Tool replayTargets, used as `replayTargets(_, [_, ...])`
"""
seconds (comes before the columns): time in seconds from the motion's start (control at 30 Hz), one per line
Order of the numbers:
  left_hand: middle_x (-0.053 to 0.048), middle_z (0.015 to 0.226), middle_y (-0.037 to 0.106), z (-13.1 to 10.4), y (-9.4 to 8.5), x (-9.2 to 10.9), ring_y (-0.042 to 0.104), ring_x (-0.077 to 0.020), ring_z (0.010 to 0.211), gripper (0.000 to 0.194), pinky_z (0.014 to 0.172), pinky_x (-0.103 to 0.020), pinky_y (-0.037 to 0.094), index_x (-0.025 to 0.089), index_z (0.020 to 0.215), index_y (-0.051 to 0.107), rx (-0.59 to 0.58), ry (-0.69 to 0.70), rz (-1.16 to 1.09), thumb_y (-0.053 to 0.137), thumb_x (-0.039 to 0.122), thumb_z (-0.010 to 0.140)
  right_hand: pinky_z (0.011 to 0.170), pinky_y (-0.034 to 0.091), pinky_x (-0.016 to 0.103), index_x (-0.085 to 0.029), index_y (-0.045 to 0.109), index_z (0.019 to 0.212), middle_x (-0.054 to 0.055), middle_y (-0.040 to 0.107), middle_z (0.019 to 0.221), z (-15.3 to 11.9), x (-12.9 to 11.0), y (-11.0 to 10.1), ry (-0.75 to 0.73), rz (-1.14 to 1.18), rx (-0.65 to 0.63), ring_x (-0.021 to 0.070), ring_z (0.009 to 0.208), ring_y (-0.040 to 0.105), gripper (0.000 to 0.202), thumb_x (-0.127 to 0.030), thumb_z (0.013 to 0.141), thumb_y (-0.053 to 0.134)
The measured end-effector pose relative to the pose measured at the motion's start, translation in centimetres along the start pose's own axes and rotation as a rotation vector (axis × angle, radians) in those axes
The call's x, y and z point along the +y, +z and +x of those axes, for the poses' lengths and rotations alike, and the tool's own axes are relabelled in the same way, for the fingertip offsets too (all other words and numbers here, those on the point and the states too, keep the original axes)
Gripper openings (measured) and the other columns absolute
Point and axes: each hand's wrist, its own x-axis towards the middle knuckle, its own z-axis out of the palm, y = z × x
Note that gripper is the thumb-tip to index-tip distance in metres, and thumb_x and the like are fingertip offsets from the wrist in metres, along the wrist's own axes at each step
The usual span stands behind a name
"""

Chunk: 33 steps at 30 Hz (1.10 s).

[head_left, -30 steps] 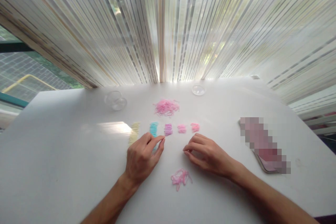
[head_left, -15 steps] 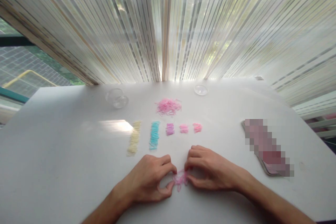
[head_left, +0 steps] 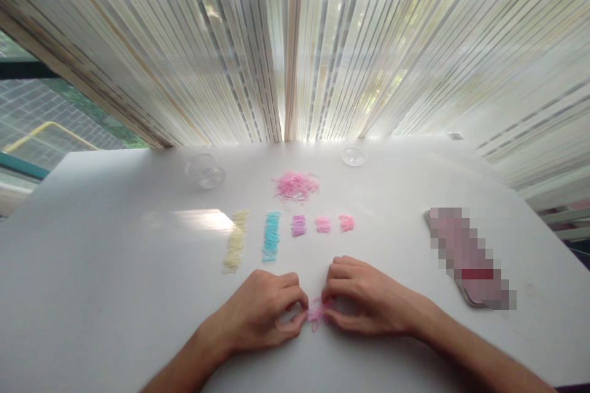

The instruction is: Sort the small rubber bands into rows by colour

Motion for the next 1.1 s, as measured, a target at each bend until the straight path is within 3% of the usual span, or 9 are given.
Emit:
replayTargets(0.33, [0.003, 0.086, 0.071, 0.1, -0.8, 0.1, 0.068, -0.0128, 0.072, 0.017, 0.064, -0.021, 0.048, 0.026, 0.095, 0.071, -0.045, -0.026, -0.074, 0.064, 0.014, 0.086, 0.074, 0.048, 0.028, -0.02, 0.073, 0.092, 0.004, 0.063, 0.084, 0.0, -0.1, 0.2, -0.022, 0.001, -0.024, 0.0167, 0.08, 0.056, 0.008, -0.02, 0.09, 0.065])
replayTargets(0.63, [0.002, 0.076, 0.065, 0.4, -0.4, -0.2, 0.061, -0.0112, 0.061, 0.011, 0.057, -0.022, 0.044, 0.022, 0.095, 0.069, 0.161, 0.062, -0.078, 0.06, 0.015, 0.092, 0.071, 0.049, 0.028, -0.018, 0.066, 0.097, 0.005, 0.065, 0.086, 0.2, 0.2, 0.5, -0.019, -0.012, 0.146, 0.0175, 0.08, 0.057, 0.009, -0.024, 0.09, 0.065])
replayTargets(0.83, [0.001, 0.07, 0.062, 0.8, -0.2, -0.1, 0.058, -0.0105, 0.058, 0.01, 0.056, -0.021, 0.044, 0.019, 0.094, 0.068, 0.333, 0.121, -0.098, 0.059, 0.015, 0.094, 0.072, 0.049, 0.026, -0.019, 0.065, 0.092, 0.005, 0.066, 0.085, 0.4, 0.3, 0.4, -0.063, 0.002, 0.205, 0.016, 0.08, 0.058, 0.007, -0.018, 0.094, 0.059])
replayTargets(1.1, [0.001, 0.071, 0.062, 0.6, 0.3, -0.3, 0.059, -0.0101, 0.062, 0.008, 0.06, -0.02, 0.046, 0.02, 0.098, 0.069, 0.404, 0.128, -0.159, 0.064, 0.015, 0.093, 0.067, 0.048, 0.026, -0.018, 0.066, 0.096, 0.005, 0.066, 0.082, 0.5, 0.3, 0.5, -0.113, -0.024, 0.321, 0.0157, 0.076, 0.056, 0.006, -0.016, 0.091, 0.063])
